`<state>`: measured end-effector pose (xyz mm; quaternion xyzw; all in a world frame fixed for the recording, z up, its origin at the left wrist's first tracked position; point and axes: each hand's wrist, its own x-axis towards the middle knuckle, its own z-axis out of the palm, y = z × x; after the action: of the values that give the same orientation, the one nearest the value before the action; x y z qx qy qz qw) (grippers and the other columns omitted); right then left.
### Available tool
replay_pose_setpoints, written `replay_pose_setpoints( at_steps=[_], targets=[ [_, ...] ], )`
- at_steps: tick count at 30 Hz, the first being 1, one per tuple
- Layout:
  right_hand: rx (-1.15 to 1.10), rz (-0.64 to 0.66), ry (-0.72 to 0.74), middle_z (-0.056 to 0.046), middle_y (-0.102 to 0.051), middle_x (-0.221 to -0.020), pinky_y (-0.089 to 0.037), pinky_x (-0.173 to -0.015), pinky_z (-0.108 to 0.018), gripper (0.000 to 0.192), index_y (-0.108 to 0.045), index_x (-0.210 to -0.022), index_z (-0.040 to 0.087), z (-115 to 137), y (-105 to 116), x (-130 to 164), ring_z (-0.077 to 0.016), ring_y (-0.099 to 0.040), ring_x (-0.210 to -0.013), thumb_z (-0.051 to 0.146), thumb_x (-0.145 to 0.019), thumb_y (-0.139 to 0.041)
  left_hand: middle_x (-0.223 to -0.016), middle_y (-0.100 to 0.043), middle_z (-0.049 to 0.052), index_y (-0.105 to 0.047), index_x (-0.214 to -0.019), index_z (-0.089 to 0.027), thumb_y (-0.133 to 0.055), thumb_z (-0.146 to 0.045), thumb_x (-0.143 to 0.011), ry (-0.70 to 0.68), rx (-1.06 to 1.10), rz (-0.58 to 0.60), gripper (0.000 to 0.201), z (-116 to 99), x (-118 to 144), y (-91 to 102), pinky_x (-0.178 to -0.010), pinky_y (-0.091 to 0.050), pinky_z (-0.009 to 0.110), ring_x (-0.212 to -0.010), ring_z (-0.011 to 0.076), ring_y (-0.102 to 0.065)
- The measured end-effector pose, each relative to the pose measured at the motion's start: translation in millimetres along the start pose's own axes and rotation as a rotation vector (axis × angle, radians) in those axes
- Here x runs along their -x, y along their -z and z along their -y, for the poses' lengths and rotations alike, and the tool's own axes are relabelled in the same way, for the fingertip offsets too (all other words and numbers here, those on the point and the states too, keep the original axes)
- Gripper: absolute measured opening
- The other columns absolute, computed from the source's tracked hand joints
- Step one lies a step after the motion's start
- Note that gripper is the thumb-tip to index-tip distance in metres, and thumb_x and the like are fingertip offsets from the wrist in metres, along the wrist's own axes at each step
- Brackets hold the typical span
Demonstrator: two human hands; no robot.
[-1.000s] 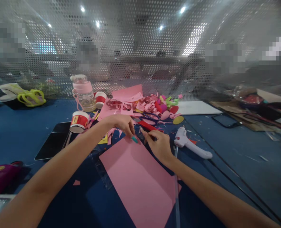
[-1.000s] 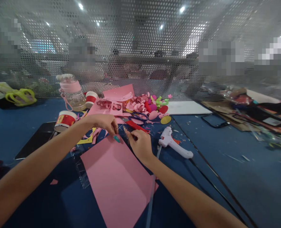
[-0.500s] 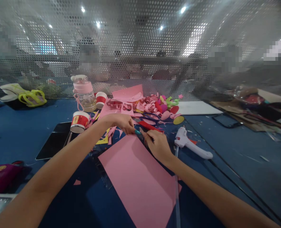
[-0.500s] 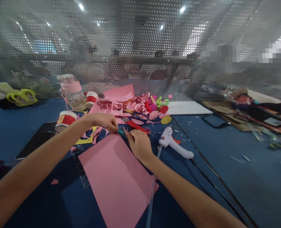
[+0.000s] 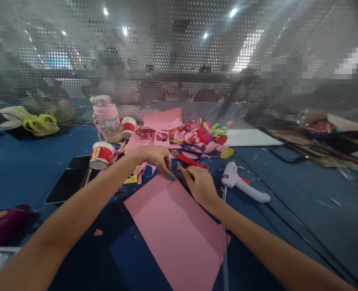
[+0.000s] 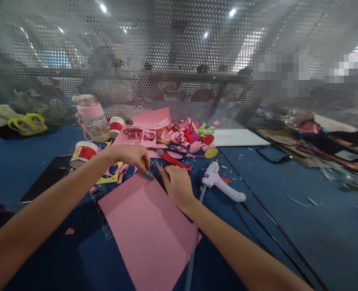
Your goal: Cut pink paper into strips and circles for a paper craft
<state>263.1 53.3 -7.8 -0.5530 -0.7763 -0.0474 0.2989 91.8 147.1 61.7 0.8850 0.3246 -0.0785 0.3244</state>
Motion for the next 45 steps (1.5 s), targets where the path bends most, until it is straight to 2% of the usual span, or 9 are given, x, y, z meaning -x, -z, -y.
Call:
replay_pose_setpoints(
  at_steps=[4,10,15,18,23,28,31,37,45],
  targets=[
    [0.086,-0.05,0.032,-0.006,-0.06,-0.065,-0.033,-0.063,-0.028,0.049,-0.053,-0.062,0.018,-0.5,-1.3,0.9,-0.0184,-0.052,-0.066,0.039,-0.095,-0.024,-0.063,-0.062,-0.002,-0.072,-0.078,-0.014,-0.062,-0.023,-0.062,-0.02,0.02,0.034,0.02,-0.6,0.5,0.6,-0.056,-0.034,0.018,-0.06,0.0099,-0.049],
    [0.067,-0.005,0.031,-0.005,-0.057,-0.063,-0.033,-0.063,-0.028,0.046,-0.049,-0.06,0.019,-3.0,-2.8,0.7,-0.0182,-0.05,-0.065,0.035,-0.095,-0.025,-0.062,-0.058,-0.002,-0.069,-0.076,-0.011,-0.059,-0.02,-0.065,-0.016,0.033,0.053,0.018,-6.2,3.8,0.4,-0.057,-0.034,0.018,-0.06,0.0091,-0.046],
    [0.041,-0.005,0.036,-0.005,-0.055,-0.06,-0.033,-0.062,-0.028,0.043,-0.047,-0.058,0.019,-2.9,-2.9,0.4,-0.0176,-0.049,-0.062,0.031,-0.095,-0.029,-0.056,-0.051,-0.004,-0.065,-0.064,-0.013,-0.055,-0.018,-0.067,-0.014,-0.021,0.056,0.012,-12.0,6.1,0.6,-0.053,-0.031,0.018,-0.055,0.008,-0.042],
    [0.011,-0.009,0.024,-0.004,-0.054,-0.057,-0.032,-0.061,-0.027,0.043,-0.045,-0.055,0.02,-2.9,-2.4,0.4,-0.0171,-0.048,-0.06,0.031,-0.094,-0.031,-0.051,-0.046,-0.004,-0.06,-0.056,-0.013,-0.052,-0.021,-0.071,-0.033,0.012,0.064,0.019,-14.8,7.1,0.9,-0.052,-0.03,0.019,-0.051,0.0078,-0.04],
    [-0.024,-0.015,0.0,-0.003,-0.054,-0.056,-0.031,-0.058,-0.027,0.041,-0.045,-0.052,0.019,-2.4,-1.1,0.2,-0.016,-0.048,-0.057,0.027,-0.092,-0.037,-0.053,-0.049,-0.003,-0.06,-0.057,-0.013,-0.05,-0.028,-0.074,-0.003,0.043,0.042,0.025,-15.4,8.5,1.9,-0.054,-0.033,0.019,-0.054,0.0089,-0.043],
    [-0.004,0.005,-0.018,-0.002,-0.053,-0.054,-0.03,-0.058,-0.027,0.041,-0.046,-0.051,0.019,-0.6,0.1,0.2,-0.0155,-0.047,-0.056,0.026,-0.091,-0.04,-0.055,-0.052,-0.004,-0.067,-0.066,-0.013,-0.059,-0.026,-0.067,-0.023,0.006,0.061,0.015,-11.1,4.4,0.2,-0.054,-0.032,0.019,-0.054,0.0083,-0.042],
    [0.028,0.013,-0.018,-0.003,-0.053,-0.054,-0.03,-0.058,-0.026,0.04,-0.048,-0.052,0.019,-0.4,-0.7,0.4,-0.0155,-0.047,-0.056,0.024,-0.091,-0.039,-0.051,-0.049,-0.003,-0.067,-0.063,-0.012,-0.064,-0.03,-0.064,-0.04,-0.043,0.03,0.018,-10.0,0.9,-2.6,-0.05,-0.029,0.019,-0.052,0.0081,-0.038],
    [0.059,0.052,-0.006,-0.003,-0.053,-0.052,-0.028,-0.057,-0.027,0.039,-0.051,-0.052,0.018,-0.7,-3.0,1.4,-0.0152,-0.047,-0.054,0.023,-0.089,-0.041,-0.052,-0.047,-0.004,-0.066,-0.064,-0.012,-0.057,-0.021,-0.065,-0.038,-0.072,0.013,0.013,-10.3,1.4,-3.7,-0.049,-0.03,0.017,-0.052,0.0076,-0.038],
    [0.045,0.03,0.017,-0.003,-0.053,-0.051,-0.029,-0.057,-0.027,0.041,-0.05,-0.051,0.019,-1.2,-2.6,2.4,-0.0153,-0.048,-0.054,0.024,-0.09,-0.037,-0.051,-0.048,-0.003,-0.068,-0.065,-0.011,-0.056,-0.023,-0.067,-0.05,-0.108,-0.017,0.017,-4.6,0.1,-4.4,-0.046,-0.027,0.018,-0.049,0.0072,-0.036]
  ],
)
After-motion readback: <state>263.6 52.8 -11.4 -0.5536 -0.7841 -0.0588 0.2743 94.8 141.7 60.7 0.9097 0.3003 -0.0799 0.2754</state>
